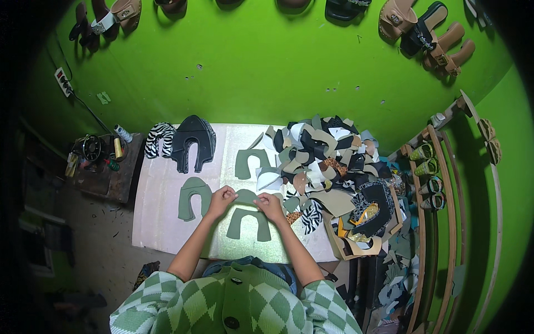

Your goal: Organize and sort small pieces of material on a work surface.

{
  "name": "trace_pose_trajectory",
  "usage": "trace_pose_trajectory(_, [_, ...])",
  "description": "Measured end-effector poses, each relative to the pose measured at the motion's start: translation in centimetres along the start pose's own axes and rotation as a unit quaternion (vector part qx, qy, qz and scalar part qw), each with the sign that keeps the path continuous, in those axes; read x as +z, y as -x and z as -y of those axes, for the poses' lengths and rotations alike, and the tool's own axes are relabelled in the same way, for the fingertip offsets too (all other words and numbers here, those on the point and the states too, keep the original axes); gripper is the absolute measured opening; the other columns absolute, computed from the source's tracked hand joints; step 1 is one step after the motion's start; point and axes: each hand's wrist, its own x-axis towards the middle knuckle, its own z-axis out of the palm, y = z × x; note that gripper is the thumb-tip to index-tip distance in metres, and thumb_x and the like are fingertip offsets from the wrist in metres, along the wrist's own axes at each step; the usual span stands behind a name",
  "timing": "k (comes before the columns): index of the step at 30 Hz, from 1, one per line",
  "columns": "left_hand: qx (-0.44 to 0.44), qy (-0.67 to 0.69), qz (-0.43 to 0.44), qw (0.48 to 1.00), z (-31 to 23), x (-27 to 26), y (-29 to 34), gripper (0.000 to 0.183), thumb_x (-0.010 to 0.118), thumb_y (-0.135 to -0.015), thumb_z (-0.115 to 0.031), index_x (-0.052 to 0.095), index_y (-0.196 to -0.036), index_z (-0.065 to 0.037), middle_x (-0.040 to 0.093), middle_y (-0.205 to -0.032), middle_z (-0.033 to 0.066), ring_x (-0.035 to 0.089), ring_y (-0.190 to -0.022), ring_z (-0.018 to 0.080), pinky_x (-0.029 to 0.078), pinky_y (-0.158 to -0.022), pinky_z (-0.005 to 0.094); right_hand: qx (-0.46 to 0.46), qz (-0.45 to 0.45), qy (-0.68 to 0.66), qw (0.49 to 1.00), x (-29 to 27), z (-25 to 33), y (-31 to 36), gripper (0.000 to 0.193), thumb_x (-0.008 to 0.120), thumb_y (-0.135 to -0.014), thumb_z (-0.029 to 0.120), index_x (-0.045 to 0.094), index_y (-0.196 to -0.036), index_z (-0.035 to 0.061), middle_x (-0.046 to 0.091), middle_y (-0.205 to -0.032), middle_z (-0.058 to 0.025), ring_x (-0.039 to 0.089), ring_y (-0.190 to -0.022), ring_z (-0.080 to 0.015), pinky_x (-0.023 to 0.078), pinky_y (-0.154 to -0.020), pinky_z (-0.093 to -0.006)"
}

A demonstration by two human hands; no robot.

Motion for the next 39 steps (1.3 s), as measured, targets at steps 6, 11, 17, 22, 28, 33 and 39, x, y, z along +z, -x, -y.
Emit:
trace_pose_trajectory(6, [-0.086,0.082,0.006,0.993,5.3,2.3,0.9,0.011,0.067,-0.076,-0.004,0.059,-0.083,0.0,0.061,-0.066,0.0048,0.06,-0.059,0.0091,0.048,-0.053,0.0219,0.074,-0.069,0.085,0.991,0.2,-2.6,1.1,0.017,0.069,-0.076,0.007,0.062,-0.085,-0.0039,0.062,-0.063,-0.007,0.058,-0.051,-0.0097,0.046,-0.047,-0.0228])
trace_pose_trajectory(11, [-0.076,-0.024,0.01,0.997,7.6,2.9,1.1,0.015,0.067,-0.075,-0.005,0.062,-0.088,-0.001,0.064,-0.073,0.0078,0.063,-0.064,0.0137,0.05,-0.059,0.0259,0.067,-0.089,0.135,0.984,0.1,-4.6,1.7,0.016,0.069,-0.077,0.006,0.06,-0.085,-0.005,0.062,-0.063,-0.0053,0.06,-0.055,-0.0105,0.046,-0.052,-0.0227])
trace_pose_trajectory(17, [-0.062,-0.111,-0.037,0.991,6.1,3.4,2.2,0.015,0.067,-0.074,-0.008,0.062,-0.086,-0.001,0.065,-0.074,0.0112,0.064,-0.07,0.0199,0.05,-0.064,0.0305,0.017,-0.147,0.303,0.942,0.8,-4.3,2.1,0.018,0.072,-0.07,0.013,0.064,-0.08,-0.0005,0.062,-0.064,-0.0074,0.06,-0.059,-0.013,0.047,-0.056,-0.0266])
trace_pose_trajectory(22, [-0.037,-0.148,-0.042,0.987,5.3,3.7,2.6,0.012,0.065,-0.074,-0.006,0.062,-0.085,-0.001,0.065,-0.076,0.0139,0.064,-0.07,0.0234,0.05,-0.065,0.0319,0.026,-0.191,0.319,0.928,1.5,-3.7,2.6,0.019,0.073,-0.069,0.018,0.064,-0.079,0.004,0.063,-0.065,-0.0071,0.059,-0.058,-0.0163,0.046,-0.057,-0.0291])
trace_pose_trajectory(28, [-0.014,-0.175,-0.071,0.982,5.5,3.2,2.5,0.012,0.064,-0.074,-0.005,0.062,-0.086,-0.001,0.063,-0.077,0.0159,0.063,-0.073,0.028,0.05,-0.067,0.0352,0.062,-0.187,0.325,0.925,1.7,-3.1,2.5,0.017,0.073,-0.068,0.021,0.065,-0.076,0.0071,0.066,-0.072,-0.0066,0.063,-0.065,-0.021,0.048,-0.061,-0.0327])
trace_pose_trajectory(33, [-0.007,-0.178,-0.053,0.983,5.0,2.9,2.9,0.01,0.063,-0.075,-0.005,0.06,-0.084,-0.001,0.062,-0.079,0.0156,0.062,-0.073,0.0292,0.049,-0.067,0.0361,0.055,-0.19,0.333,0.922,1.6,-3.4,2.5,0.019,0.074,-0.067,0.021,0.065,-0.076,0.0073,0.066,-0.071,-0.0069,0.063,-0.065,-0.0223,0.048,-0.061,-0.0335])
trace_pose_trajectory(39, [0.024,-0.18,-0.096,0.979,5.6,3.6,3.3,0.01,0.063,-0.075,-0.005,0.059,-0.082,-0.001,0.06,-0.077,0.0154,0.061,-0.072,0.0292,0.047,-0.066,0.0366,0.054,-0.202,0.341,0.916,2.0,-3.7,2.5,0.017,0.073,-0.069,0.021,0.065,-0.077,0.0078,0.065,-0.072,-0.007,0.063,-0.067,-0.0234,0.047,-0.062,-0.0345])
